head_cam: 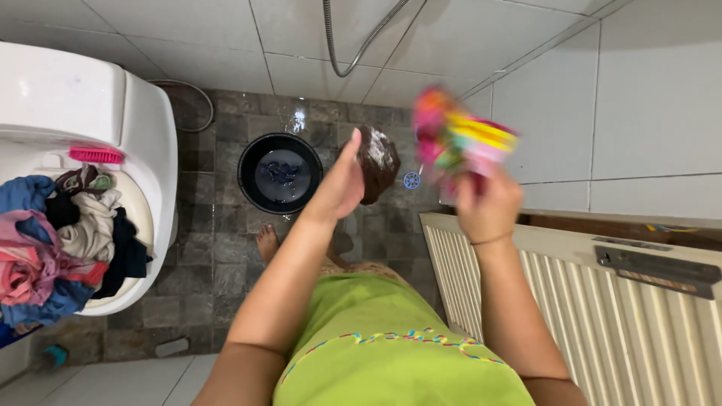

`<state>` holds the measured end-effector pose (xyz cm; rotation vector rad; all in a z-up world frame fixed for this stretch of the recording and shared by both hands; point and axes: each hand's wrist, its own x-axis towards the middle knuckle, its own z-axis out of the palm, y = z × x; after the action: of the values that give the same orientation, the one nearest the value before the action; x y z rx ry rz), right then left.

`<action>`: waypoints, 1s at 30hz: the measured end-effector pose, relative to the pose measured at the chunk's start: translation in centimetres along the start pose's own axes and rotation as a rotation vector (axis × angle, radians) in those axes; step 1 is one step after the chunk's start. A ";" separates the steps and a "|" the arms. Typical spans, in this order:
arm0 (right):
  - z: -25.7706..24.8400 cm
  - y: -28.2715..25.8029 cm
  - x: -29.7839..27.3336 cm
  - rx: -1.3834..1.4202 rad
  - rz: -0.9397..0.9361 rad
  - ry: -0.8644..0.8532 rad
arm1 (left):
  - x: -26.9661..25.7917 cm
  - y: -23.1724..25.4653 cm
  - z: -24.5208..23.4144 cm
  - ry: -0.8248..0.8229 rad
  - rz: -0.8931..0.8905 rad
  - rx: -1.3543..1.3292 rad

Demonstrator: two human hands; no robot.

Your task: Hand-washing clothes in a bucket within a bathroom.

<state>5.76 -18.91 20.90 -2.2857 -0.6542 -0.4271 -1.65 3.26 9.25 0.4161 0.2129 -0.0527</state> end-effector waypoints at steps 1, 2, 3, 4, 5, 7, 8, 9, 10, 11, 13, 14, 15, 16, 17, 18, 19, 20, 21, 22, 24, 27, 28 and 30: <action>0.1 0.3 -0.2 0.001 0.000 0.004 | -0.8 1.1 1.6 -0.002 0.000 0.003; 0.1 0.6 -0.4 -0.046 -0.067 -0.091 | -1.6 2.3 3.3 -0.049 -0.012 -0.001; 0.3 0.9 -0.3 -0.091 -0.138 -0.186 | -2.4 3.5 4.9 -0.095 -0.018 -0.005; -0.2 0.6 0.0 -0.088 -0.144 -0.183 | -2.5 4.4 5.0 -0.097 -0.012 -0.001; -0.8 0.2 -0.1 0.040 -0.006 -0.115 | -2.9 5.2 5.0 -0.108 0.033 0.041; -1.5 0.0 0.0 0.171 0.133 -0.043 | -2.8 5.8 3.8 -0.121 0.077 0.087; -1.5 0.0 0.3 0.261 0.132 -0.022 | -2.2 5.7 2.6 -0.113 0.129 0.101; -1.5 0.1 0.6 0.352 0.129 0.006 | -1.4 5.8 1.5 -0.110 0.180 0.118; -0.9 0.6 0.6 0.354 0.128 0.016 | -0.6 5.2 0.3 -0.117 0.179 0.126; -0.3 1.2 0.5 0.348 0.149 -0.040 | 0.2 4.5 -0.9 -0.122 0.166 0.096; 0.3 1.2 0.6 0.338 0.175 -0.092 | 1.3 3.5 -2.3 -0.130 0.145 0.066; 0.3 0.7 0.8 0.245 0.139 -0.130 | 1.6 3.1 -2.6 -0.121 0.117 0.013; 0.4 0.1 0.9 0.154 0.103 -0.171 | 1.8 2.7 -2.9 -0.107 0.091 -0.042; 0.2 -0.3 0.9 0.152 0.109 -0.172 | 1.8 2.5 -2.8 -0.105 0.085 -0.043; 0.1 -0.6 1.1 0.076 0.030 -0.159 | 2.0 2.4 -2.8 -0.110 0.104 -0.072; 0.0 -1.0 1.2 0.000 -0.049 -0.147 | 2.1 2.3 -2.7 -0.115 0.124 -0.101; 0.3 -1.1 1.1 -0.001 -0.047 -0.149 | 2.2 2.2 -2.4 -0.113 0.123 -0.103; 0.5 -1.3 0.9 0.014 -0.064 -0.068 | 2.1 2.1 -2.1 -0.074 0.118 -0.098; 0.8 -1.6 0.8 0.027 -0.078 0.015 | 2.1 2.1 -1.7 -0.037 0.109 -0.091; 1.4 -1.3 0.5 0.025 -0.075 0.016 | 1.9 1.9 -1.6 -0.037 0.106 -0.091; 2.4 -0.8 0.1 -0.183 -0.281 -0.217 | 2.0 1.4 -1.3 -0.049 0.083 -0.129; 2.4 -0.7 -0.3 -0.096 -0.196 -0.083 | 2.5 1.5 -1.0 -0.155 0.124 -0.150; 2.3 -0.9 -0.4 -0.094 -0.194 -0.090 | 2.0 1.2 -1.1 -0.147 0.124 -0.153; 2.1 -1.1 -0.3 -0.206 -0.217 -0.272 | 1.9 1.2 -0.9 -0.129 0.121 -0.105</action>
<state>5.13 -16.81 19.96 -2.5033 -1.0436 -0.2970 0.13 4.69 8.46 0.3190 0.0631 0.0501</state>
